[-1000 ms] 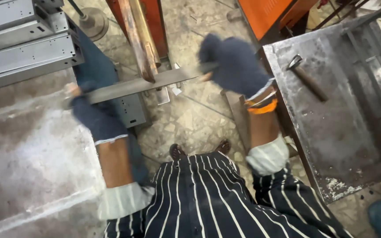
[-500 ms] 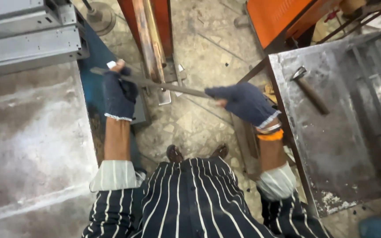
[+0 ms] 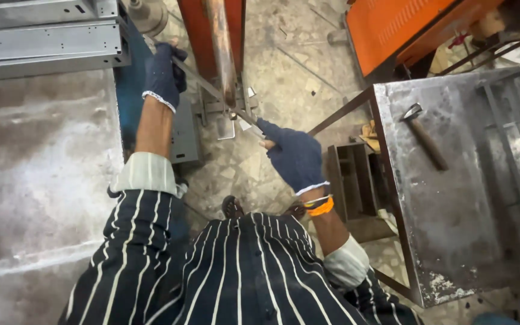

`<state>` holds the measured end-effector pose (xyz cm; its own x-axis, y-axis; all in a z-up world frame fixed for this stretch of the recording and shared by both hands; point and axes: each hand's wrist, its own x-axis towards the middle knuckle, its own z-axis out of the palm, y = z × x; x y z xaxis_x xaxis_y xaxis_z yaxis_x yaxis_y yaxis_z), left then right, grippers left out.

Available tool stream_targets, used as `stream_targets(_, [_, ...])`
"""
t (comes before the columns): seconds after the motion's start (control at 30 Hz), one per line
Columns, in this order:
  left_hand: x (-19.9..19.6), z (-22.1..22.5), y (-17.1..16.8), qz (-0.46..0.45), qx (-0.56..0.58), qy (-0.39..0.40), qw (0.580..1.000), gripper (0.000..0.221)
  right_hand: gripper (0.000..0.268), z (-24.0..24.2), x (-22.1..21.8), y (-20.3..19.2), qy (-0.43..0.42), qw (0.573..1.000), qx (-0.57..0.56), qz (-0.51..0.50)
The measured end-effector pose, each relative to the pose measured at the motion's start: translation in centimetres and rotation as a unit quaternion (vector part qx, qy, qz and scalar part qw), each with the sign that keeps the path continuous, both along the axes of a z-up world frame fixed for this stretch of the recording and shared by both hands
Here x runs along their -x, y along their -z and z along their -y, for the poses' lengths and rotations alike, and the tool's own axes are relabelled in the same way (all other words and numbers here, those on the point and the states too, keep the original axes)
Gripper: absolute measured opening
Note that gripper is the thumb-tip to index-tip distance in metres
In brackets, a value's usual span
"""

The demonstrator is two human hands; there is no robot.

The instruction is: Spot welding metal components together using a welding machine.

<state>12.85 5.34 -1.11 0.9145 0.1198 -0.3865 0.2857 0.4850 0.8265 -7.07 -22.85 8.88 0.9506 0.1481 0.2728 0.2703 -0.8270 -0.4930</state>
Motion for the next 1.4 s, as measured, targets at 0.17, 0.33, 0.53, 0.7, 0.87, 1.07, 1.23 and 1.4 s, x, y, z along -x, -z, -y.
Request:
stream_targets(0.17, [4.9,3.5,-1.1,-0.034,0.017,0.042,0.998,0.034,0.041,5.5,1.2,-7.0,0.005,0.984,0.015,-0.177])
stream_targets(0.33, [7.4,4.0,0.1,-0.020,0.087,0.006,0.996,0.027,0.036,5.9,0.4,-9.6,-0.069,0.992,0.054,-0.095])
stream_targets(0.53, [8.4,0.3,-1.3,-0.009,0.121,-0.130,0.984,0.017,0.024,1.1,-6.4,-9.4,-0.063,0.955,0.223,-0.187])
stream_targets(0.7, [12.6,3.9,5.7,0.009,0.310,-0.093,0.946,0.028,0.022,6.6,-12.2,-11.4,-0.192,0.955,0.220,-0.058])
stream_targets(0.87, [15.3,7.4,4.8,0.022,0.425,-0.116,0.898,0.030,0.022,3.8,-14.9,-15.3,-0.228,0.930,0.287,0.003])
stream_targets(1.07, [17.9,6.2,7.7,0.132,0.457,-0.065,0.877,0.032,0.018,1.5,-13.8,-14.8,-0.242,0.914,0.319,0.060])
stream_targets(1.23, [17.6,8.8,4.0,0.077,0.490,-0.105,0.862,0.031,0.015,2.6,-15.1,-16.3,-0.236,0.913,0.330,-0.034])
stream_targets(1.4, [18.4,7.1,8.1,0.104,0.484,-0.038,0.868,0.030,0.015,-0.5,-11.7,-16.8,-0.195,0.857,0.469,0.090])
